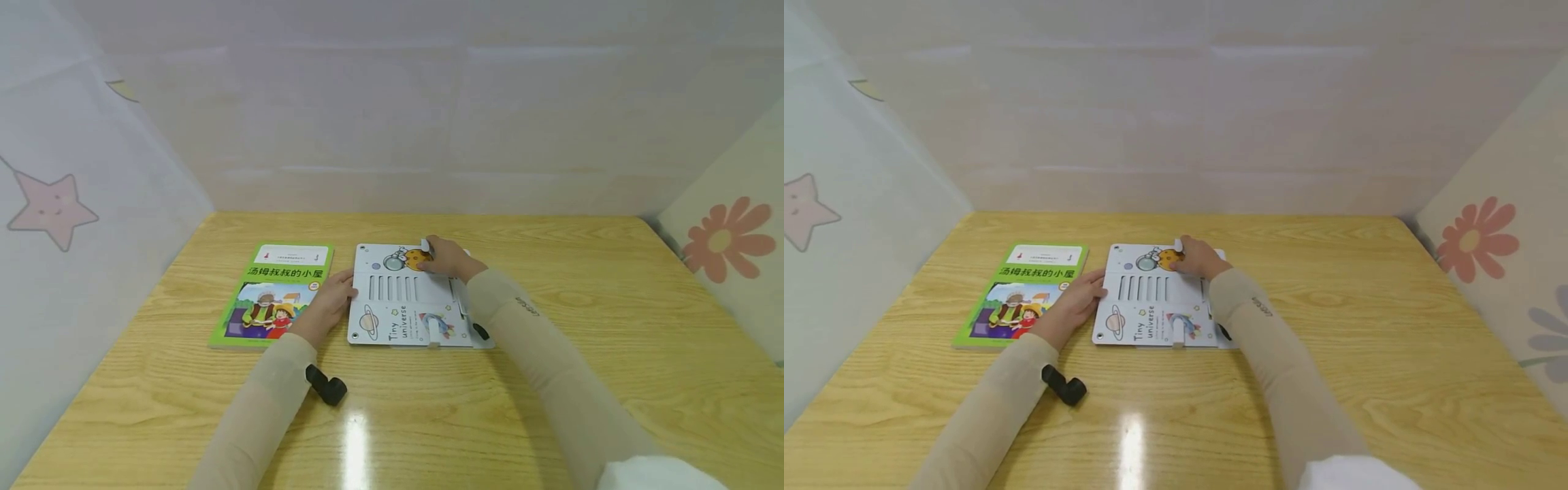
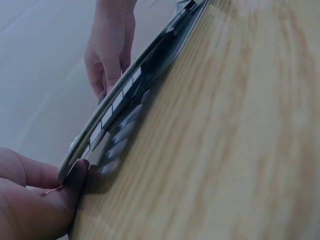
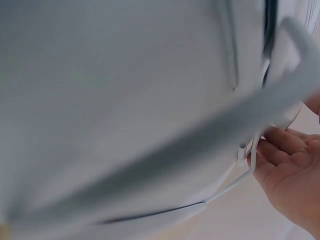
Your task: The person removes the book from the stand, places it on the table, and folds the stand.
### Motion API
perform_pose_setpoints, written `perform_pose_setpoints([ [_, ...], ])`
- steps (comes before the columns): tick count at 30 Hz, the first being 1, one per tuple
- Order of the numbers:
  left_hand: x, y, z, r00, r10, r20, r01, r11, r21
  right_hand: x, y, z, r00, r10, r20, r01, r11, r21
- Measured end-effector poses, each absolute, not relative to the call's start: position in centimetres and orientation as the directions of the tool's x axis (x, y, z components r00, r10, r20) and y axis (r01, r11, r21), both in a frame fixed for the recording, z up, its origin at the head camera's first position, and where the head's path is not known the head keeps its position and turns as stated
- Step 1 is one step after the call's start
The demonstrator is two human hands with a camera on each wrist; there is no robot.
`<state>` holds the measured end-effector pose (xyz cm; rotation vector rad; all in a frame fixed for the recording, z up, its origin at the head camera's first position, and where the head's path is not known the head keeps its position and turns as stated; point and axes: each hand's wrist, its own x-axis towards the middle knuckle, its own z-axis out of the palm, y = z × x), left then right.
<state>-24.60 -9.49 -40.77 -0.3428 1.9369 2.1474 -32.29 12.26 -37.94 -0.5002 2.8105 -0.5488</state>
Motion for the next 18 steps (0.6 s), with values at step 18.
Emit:
perform_pose_setpoints([
  [18, -25.04, -9.65, -41.08, -0.951, 0.019, -0.308, -0.307, -0.152, 0.939, -31.32, 12.29, -37.80, -0.919, -0.371, -0.134, -0.289, 0.864, -0.412],
])
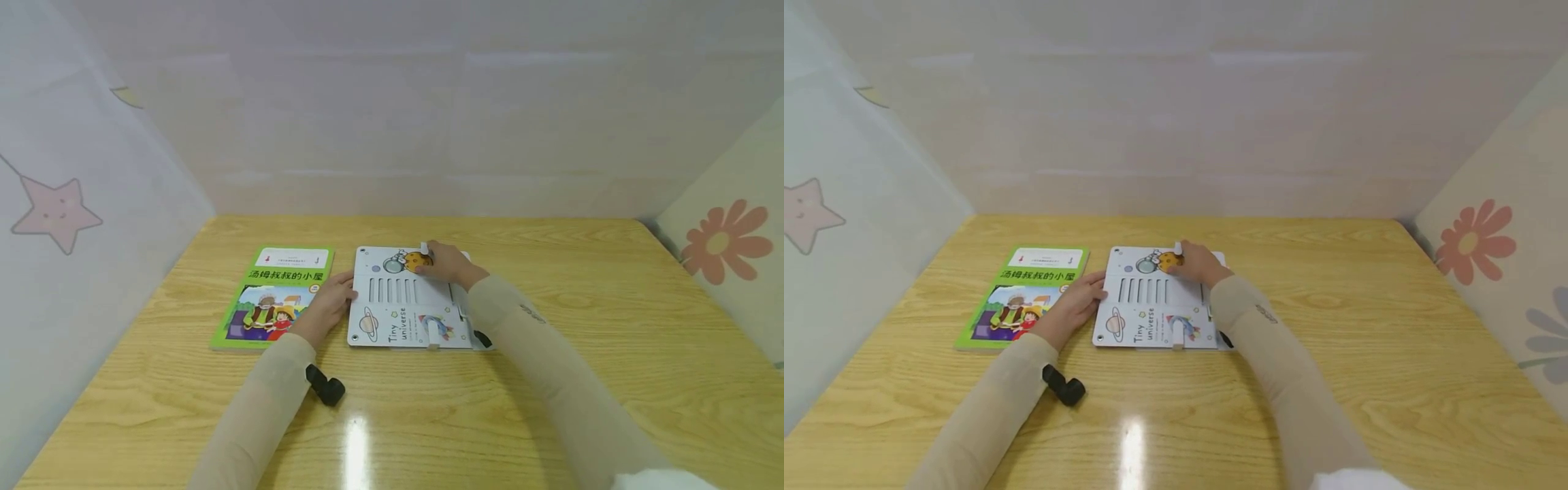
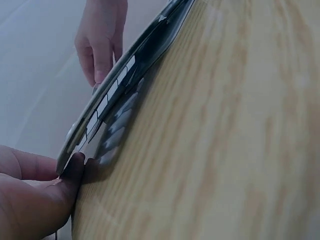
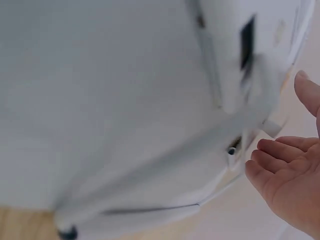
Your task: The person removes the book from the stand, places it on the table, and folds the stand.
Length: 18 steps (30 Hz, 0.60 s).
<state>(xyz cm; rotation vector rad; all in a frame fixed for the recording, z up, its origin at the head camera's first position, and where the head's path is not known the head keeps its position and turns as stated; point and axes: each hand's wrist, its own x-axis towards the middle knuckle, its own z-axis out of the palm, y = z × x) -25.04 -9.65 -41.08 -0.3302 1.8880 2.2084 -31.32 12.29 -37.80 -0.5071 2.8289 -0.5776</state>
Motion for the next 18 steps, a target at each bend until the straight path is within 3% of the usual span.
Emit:
perform_pose_setpoints([
  [8, -25.3, -10.0, -40.2, -0.950, -0.039, -0.310, -0.300, -0.166, 0.939, -30.1, 12.8, -36.6, -0.920, -0.356, -0.165, -0.235, 0.836, -0.495],
  [14, -25.1, -10.8, -37.7, -0.966, -0.066, -0.251, -0.256, 0.071, 0.964, -29.0, 13.1, -34.9, -0.888, -0.445, -0.116, -0.348, 0.815, -0.463],
  [18, -25.1, -10.8, -35.3, -0.990, -0.045, -0.131, -0.137, 0.203, 0.969, -28.4, 13.0, -33.2, -0.863, -0.498, -0.081, -0.420, 0.798, -0.432],
])
